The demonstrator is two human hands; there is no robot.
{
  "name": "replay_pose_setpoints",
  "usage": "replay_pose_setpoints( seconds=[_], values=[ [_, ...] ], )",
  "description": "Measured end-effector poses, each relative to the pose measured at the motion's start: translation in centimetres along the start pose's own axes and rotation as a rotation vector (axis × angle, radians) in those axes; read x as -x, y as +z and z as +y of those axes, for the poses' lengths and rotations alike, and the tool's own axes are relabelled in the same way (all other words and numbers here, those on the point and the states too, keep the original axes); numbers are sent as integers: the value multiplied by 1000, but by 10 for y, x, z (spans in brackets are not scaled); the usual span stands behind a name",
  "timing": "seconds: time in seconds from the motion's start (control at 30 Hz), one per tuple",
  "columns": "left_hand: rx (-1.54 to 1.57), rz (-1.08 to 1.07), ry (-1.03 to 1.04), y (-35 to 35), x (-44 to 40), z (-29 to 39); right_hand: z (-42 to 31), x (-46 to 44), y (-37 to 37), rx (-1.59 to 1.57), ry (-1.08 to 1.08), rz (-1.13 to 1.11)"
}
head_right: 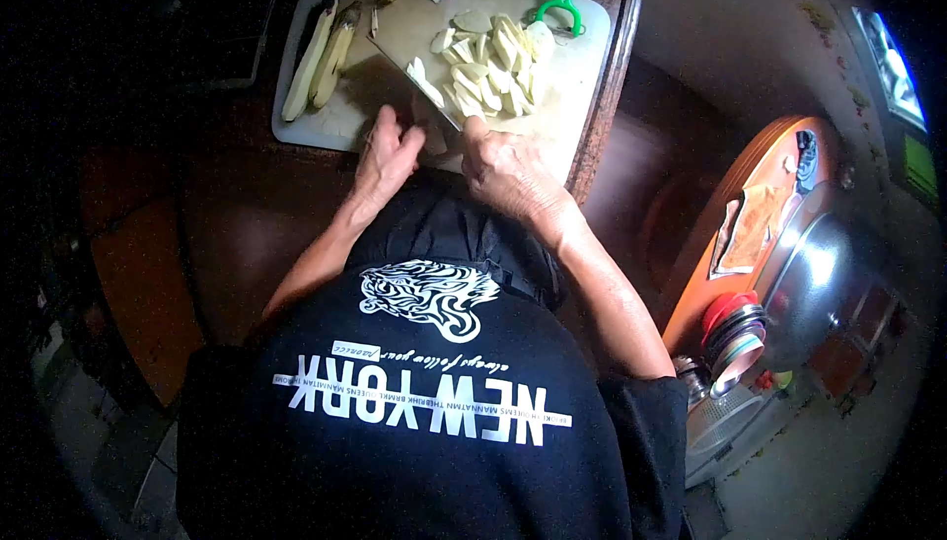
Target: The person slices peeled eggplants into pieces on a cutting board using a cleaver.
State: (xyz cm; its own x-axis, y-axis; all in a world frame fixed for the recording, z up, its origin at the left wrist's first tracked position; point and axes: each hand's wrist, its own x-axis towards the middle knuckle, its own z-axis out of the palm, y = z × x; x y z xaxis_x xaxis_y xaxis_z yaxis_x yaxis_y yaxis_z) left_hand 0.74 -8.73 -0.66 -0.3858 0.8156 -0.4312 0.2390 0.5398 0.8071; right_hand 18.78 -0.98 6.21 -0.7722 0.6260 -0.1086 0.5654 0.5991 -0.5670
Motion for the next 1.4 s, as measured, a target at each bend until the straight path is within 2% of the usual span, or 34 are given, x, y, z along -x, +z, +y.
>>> replay_pose_setpoints(
  seconds=[0.07, 0.13, 0.2, 0.23, 0.27, 0.33, 0.47, 0.53, 0.6, 0.63, 0.7, 0.73, 0.83, 1.0, 1.07, 1.2, 1.27, 1.3, 1.33, 1.4],
  values=[
    [-111, 83, 174, 7, 3, -3, -1, -1, 1, -5, 5, 17],
    [-128, 62, 150, 4, 0, 7, 0, 1, -3, 1, 16, 36],
    [20, -42, 87, 3, -6, 9, 1, 5, -11, -118, 68, 98],
    [-94, -20, 98, 2, -6, 16, 2, 9, -17, -165, 91, 72],
    [-91, -15, 92, 2, -6, 14, -3, 13, -26, -99, 103, 49],
    [-32, -34, 221, 5, -12, 13, -10, 21, -36, -88, 146, -19],
    [20, 23, 141, 5, -4, 16, -16, 29, -35, -27, 168, -69],
    [39, -9, 194, 6, -10, 10, -17, 30, -32, 4, 167, -68],
    [-263, -58, 110, 6, -12, 7, -15, 27, -22, -17, 113, -28],
    [-264, -61, 114, 9, -14, 1, -13, 25, -15, -38, 61, 13],
    [-156, 163, 296, 18, -17, -7, -1, 15, 2, -42, 43, 47],
    [-157, 162, 302, 19, -18, -7, 1, 9, 5, -20, 25, 91],
    [-3, 135, 265, 15, -13, -3, 4, 6, -1, -79, 86, 63],
    [-41, 83, 251, 19, -20, -22, -11, 19, -38, -111, 215, -49],
    [-20, 92, 290, 21, -23, -24, -9, 23, -38, -70, 91, -33],
    [-84, -67, 180, 12, -21, -16, -13, 19, -39, 6, 124, -109],
    [-127, -66, 86, 0, -9, 17, -11, 15, -32, -13, 81, -105],
    [-181, 21, 139, 9, -15, -9, 4, 13, -13, 2, 11, -61],
    [-182, 18, 144, 7, -14, -5, 6, 10, -4, -13, 46, -75],
    [-7, -4, 146, 4, -11, 3, 4, 4, 3, 60, 0, -1]
  ],
)
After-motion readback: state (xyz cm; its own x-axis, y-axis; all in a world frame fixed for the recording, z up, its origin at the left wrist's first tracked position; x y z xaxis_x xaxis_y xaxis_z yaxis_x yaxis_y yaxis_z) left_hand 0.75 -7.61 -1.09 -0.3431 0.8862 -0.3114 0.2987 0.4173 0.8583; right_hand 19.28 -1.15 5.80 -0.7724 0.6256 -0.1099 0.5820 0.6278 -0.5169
